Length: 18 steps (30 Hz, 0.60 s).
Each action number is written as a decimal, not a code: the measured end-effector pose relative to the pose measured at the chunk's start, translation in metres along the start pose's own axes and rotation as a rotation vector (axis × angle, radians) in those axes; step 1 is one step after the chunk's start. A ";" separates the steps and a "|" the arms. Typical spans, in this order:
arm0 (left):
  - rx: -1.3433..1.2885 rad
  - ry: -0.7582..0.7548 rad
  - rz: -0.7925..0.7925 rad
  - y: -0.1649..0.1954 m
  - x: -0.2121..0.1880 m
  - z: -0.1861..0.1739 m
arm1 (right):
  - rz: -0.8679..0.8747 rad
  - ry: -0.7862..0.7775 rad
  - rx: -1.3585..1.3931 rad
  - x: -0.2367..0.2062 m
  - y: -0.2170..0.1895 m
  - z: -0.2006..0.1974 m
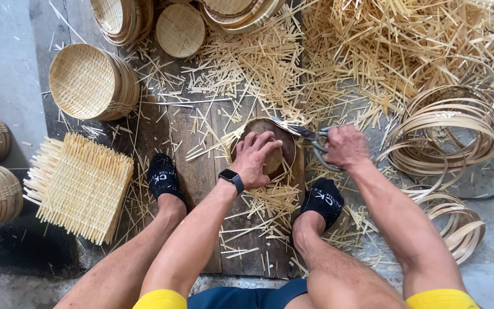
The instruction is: The person sits on the floor of a bamboo workshop and assembles round woven baskets. They trim excess bamboo strips from a woven disc with scissors, press the disc into a round rim, fit the rim over a wooden form, and place completed baskets onto a growing stack.
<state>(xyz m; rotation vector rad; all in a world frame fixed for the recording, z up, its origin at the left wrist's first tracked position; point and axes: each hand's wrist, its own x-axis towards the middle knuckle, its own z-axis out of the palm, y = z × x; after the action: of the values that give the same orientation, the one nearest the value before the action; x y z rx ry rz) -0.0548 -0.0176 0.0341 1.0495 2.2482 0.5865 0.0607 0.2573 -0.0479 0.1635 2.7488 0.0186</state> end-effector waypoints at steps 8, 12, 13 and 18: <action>0.079 -0.056 0.047 0.009 0.006 0.004 | -0.046 0.369 -0.022 -0.004 -0.002 0.002; 0.152 -0.069 0.142 -0.001 0.009 -0.001 | -0.002 -0.031 0.038 -0.006 0.009 0.004; 0.161 -0.016 0.174 0.000 0.007 0.002 | -0.004 -0.006 0.056 -0.009 0.014 0.003; -0.034 0.500 -0.272 0.023 -0.006 0.040 | -0.058 0.266 0.074 -0.010 0.009 -0.011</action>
<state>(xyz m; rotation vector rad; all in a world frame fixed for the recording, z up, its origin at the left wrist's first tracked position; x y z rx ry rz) -0.0125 -0.0029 0.0209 0.6047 2.7377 0.8330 0.0671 0.2655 -0.0334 0.1084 3.0201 -0.0831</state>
